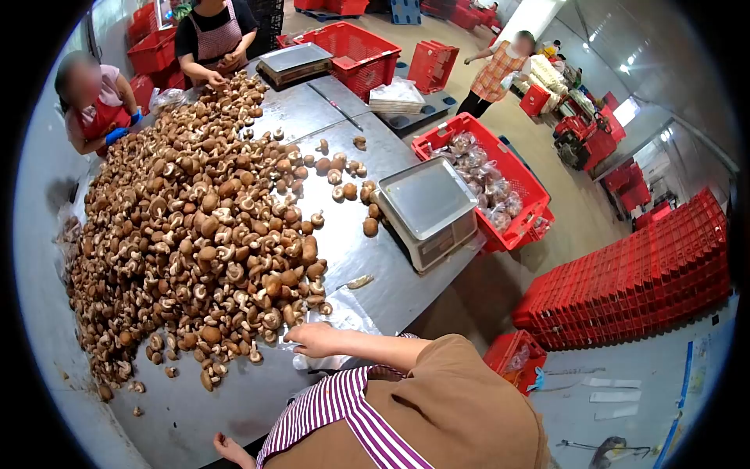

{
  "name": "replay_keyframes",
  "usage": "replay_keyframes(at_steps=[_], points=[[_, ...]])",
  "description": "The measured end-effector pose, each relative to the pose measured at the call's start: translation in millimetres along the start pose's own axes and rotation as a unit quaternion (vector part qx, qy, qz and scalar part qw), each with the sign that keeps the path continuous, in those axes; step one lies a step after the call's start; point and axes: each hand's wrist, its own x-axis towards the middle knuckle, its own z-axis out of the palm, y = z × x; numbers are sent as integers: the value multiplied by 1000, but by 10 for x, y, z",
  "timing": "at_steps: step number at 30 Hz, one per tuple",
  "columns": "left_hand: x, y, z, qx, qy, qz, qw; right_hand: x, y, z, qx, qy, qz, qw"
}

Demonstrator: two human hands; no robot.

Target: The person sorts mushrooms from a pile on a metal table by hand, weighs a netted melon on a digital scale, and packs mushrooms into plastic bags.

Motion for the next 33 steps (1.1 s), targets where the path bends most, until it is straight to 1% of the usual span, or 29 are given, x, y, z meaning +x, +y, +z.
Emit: replay_keyframes(at_steps=[3,4,5,6,8,9,10,13,15,17,19,20,23,24,26,29,30,31,33], points=[[-265,242,198,21,-13,-11,1000,-195,194,-263,10,14,13,1000],[-434,476,296,21,-13,-11,1000,-272,328,-310,-5,25,19,1000],[-625,933,376,22,-9,-31,999,-320,455,-320,-6,42,19,999],[-751,1208,452,24,-5,-50,998,-397,545,-368,-1,45,32,998],[-900,1299,611,33,-10,-44,998,-599,699,-520,5,48,46,998],[-968,1351,666,41,-13,-37,998,-687,745,-585,-9,34,66,997],[-1048,1413,740,23,-22,-27,999,-777,804,-642,-23,21,86,996],[-1240,1653,945,44,-17,-37,998,-962,1036,-654,-3,19,90,996],[-1319,1711,1069,33,-21,-30,999,-1046,1176,-664,-3,9,88,996],[-1440,1748,1200,22,-25,-24,999,-1152,1287,-701,1,43,60,997],[-1556,1802,1330,2,-13,10,1000,-1191,1408,-742,0,45,51,998],[-1631,1831,1388,1,-12,10,1000,-1220,1469,-778,-2,47,44,998],[-1800,1880,1534,26,-8,27,999,-1324,1463,-1013,7,66,40,997],[-1840,1877,1593,10,-6,32,999,-1345,1470,-1080,7,65,37,997],[-1902,1877,1648,-5,0,34,999,-1363,1482,-1234,10,113,13,993],[-1959,2010,1694,-3,13,39,999,-1381,1420,-1617,24,120,7,992],[-1931,2006,1711,-2,18,40,999,-1368,1469,-1686,17,158,-10,987],[-1896,2001,1737,-6,24,42,999,-1354,1505,-1791,19,157,-14,987],[-1846,1970,1705,-8,35,42,998,-1307,1581,-2036,47,263,-37,963]])
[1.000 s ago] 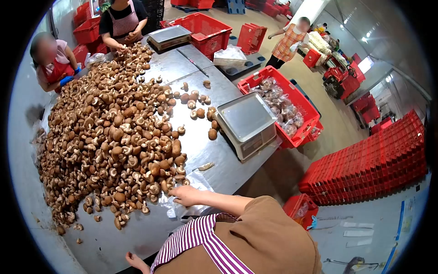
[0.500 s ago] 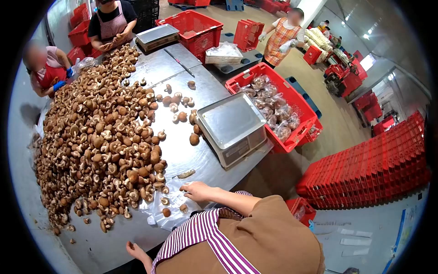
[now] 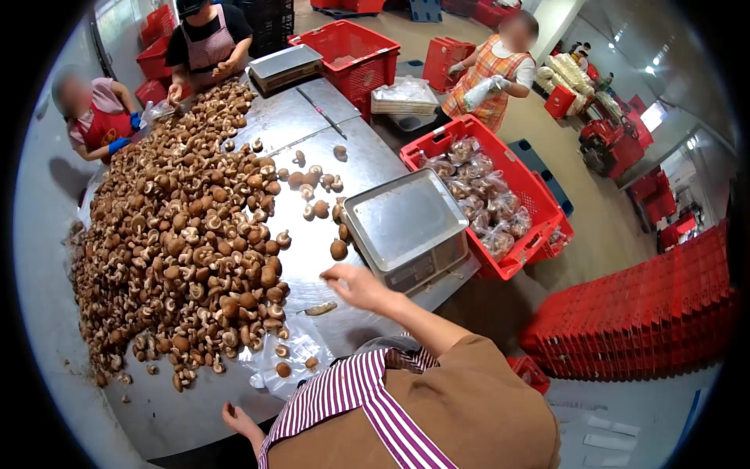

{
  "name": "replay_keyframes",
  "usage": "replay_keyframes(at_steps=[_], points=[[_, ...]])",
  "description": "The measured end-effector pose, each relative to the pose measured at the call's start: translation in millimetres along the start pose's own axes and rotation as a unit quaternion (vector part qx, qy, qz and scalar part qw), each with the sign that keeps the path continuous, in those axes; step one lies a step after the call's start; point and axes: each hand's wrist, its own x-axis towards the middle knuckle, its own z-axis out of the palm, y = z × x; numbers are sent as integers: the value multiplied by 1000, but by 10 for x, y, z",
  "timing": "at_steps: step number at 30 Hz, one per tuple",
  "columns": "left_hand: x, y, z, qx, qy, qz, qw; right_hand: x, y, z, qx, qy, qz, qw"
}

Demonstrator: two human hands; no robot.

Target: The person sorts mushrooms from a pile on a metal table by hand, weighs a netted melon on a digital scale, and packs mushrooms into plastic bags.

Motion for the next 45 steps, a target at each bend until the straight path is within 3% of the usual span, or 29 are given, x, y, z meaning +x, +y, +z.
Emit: replay_keyframes(at_steps=[2,6,8,9,10,12,14,16,17,18,20,22,26,28,30,32,35,37,40,41,45], points=[[40,49,4,11,-7,1,1000,208,161,-219,-21,107,-20,994],[-1,120,23,-5,1,-13,1000,665,541,-915,17,311,79,947],[-15,84,51,-14,-8,-23,1000,913,1096,-1355,-11,415,73,907],[-23,100,59,-13,-7,-25,1000,1023,1391,-1634,-111,449,39,886],[-54,188,66,-1,-7,-31,999,1125,1638,-1890,-63,468,38,880],[-76,346,65,12,-5,-41,999,1340,1993,-2307,-20,546,80,834],[-84,436,59,1,-12,-41,999,1436,1940,-2634,-80,564,201,797],[-84,509,94,-8,-5,-44,999,1643,2307,-2841,-20,594,275,756],[-75,531,106,-17,-1,-46,999,1677,2382,-2981,-49,544,356,758],[-55,520,121,-15,0,-46,999,1758,2334,-2992,-48,542,357,759],[-29,475,138,-12,-19,-54,998,1882,2162,-2971,-7,539,458,707],[-62,480,200,-20,-12,-56,998,1991,2327,-2881,-33,551,490,675],[-51,472,327,-15,-14,-67,998,1957,2504,-2731,28,554,496,668],[-66,478,368,-27,-14,-70,997,1902,2583,-2599,99,607,361,701],[-99,502,369,-38,-14,-73,997,1870,2523,-2363,80,610,335,713],[-96,581,325,-22,-40,-75,996,1818,2312,-2168,240,584,127,765],[-3,473,266,-32,-44,-61,997,1790,2273,-1934,361,513,121,770],[31,505,243,-40,-40,-69,996,1752,1726,-1767,448,442,146,763],[63,579,231,-59,-39,-88,994,1711,1297,-1495,487,379,125,777],[67,583,229,-70,-45,-96,992,1681,1089,-1444,524,356,153,759],[-38,687,252,-99,-57,-94,989,1598,1066,-1264,523,327,159,771]])
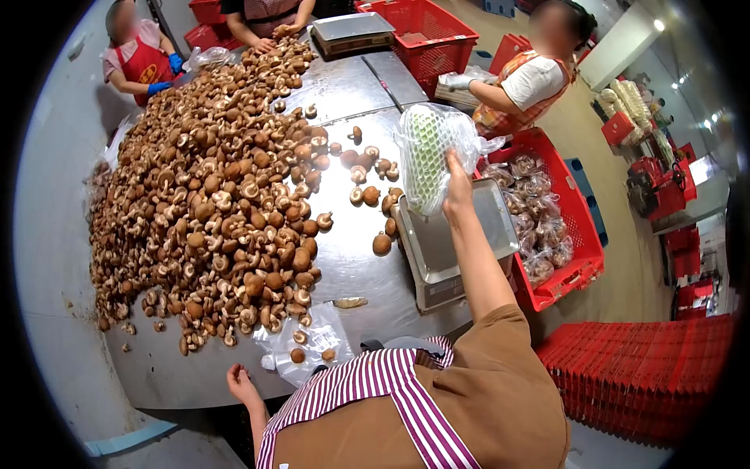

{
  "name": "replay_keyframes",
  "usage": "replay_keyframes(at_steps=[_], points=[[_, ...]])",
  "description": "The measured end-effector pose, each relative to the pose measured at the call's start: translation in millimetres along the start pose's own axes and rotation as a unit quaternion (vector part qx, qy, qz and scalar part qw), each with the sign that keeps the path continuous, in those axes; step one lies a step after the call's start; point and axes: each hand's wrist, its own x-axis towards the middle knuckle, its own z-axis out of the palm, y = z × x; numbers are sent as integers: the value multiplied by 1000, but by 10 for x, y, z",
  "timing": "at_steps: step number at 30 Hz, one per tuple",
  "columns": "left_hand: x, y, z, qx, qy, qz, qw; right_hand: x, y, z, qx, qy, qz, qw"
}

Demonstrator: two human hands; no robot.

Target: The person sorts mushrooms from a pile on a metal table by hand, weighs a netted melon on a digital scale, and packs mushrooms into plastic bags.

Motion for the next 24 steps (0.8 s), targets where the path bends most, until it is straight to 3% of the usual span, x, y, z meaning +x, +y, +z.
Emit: replay_keyframes(at_steps=[5,7,10,11,17,19,22,24], points=[[-127,319,176,-34,-29,-27,999,-501,-201,282,-8,-25,41,999],[-147,534,365,-80,-88,5,993,-679,-254,372,1,-45,75,996],[-382,1430,808,-97,-183,-20,978,-846,-136,403,-12,-98,85,992],[-453,1640,976,-108,-228,11,968,-904,-89,418,-12,-105,94,990],[-785,2736,1786,-174,-490,28,854,-1458,205,712,25,-170,196,965],[-822,2839,1985,-209,-521,25,827,-1555,414,675,47,-192,233,952],[-857,2873,2161,-239,-498,53,832,-1661,593,718,36,-222,239,945],[-819,2826,2153,-243,-485,12,840,-1747,571,775,33,-225,246,942]])
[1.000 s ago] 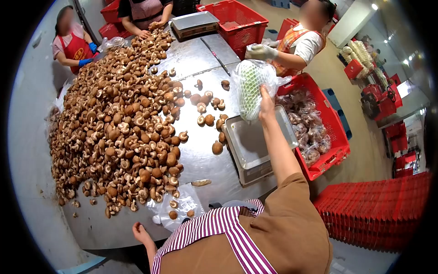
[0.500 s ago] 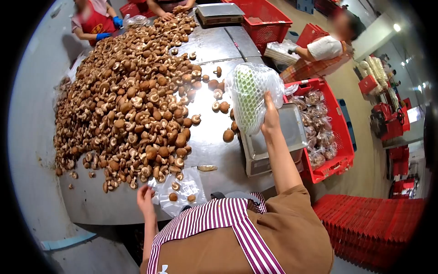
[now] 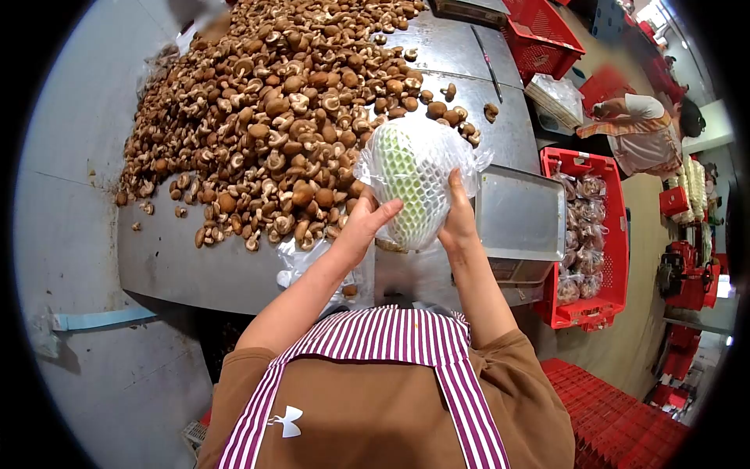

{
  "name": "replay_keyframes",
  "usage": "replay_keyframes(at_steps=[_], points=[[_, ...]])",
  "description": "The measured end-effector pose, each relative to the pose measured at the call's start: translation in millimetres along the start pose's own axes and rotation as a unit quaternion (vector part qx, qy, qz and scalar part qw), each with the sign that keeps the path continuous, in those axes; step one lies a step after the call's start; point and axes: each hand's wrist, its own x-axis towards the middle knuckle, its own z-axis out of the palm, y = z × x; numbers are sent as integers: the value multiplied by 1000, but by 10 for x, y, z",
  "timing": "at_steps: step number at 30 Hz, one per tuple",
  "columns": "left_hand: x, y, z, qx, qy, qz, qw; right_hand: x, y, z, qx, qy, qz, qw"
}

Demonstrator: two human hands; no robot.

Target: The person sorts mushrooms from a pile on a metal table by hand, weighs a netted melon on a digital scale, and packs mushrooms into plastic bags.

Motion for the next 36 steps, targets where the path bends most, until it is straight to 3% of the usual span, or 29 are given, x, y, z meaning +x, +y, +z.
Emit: replay_keyframes(at_steps=[5,14,19,21,22,23,24,25,27,36], points=[[-14,-42,-95,-83,54,-37,994,-10,179,-42,-17,3,49,999],[-62,-156,-325,-178,86,-54,979,24,116,-69,-26,49,0,998],[42,-240,-300,-250,106,-40,962,-128,59,200,-150,62,-57,985],[126,-306,-382,-302,125,-25,945,-329,105,490,-259,12,-100,961],[170,-291,-433,-292,29,-25,956,-370,217,565,-327,-50,-138,933],[72,-341,-422,-231,-1,14,973,-424,258,662,-439,-139,-174,870],[-56,-246,-335,-171,-25,56,983,-450,382,735,-463,-224,-194,835],[-235,68,-158,-305,1,-36,952,-551,483,832,-495,-259,-163,813],[-122,-58,-260,-404,-30,-97,909,-669,615,892,-609,-292,-182,715],[-48,-169,-370,-442,37,-135,886,-766,684,851,-563,-344,-246,710]])
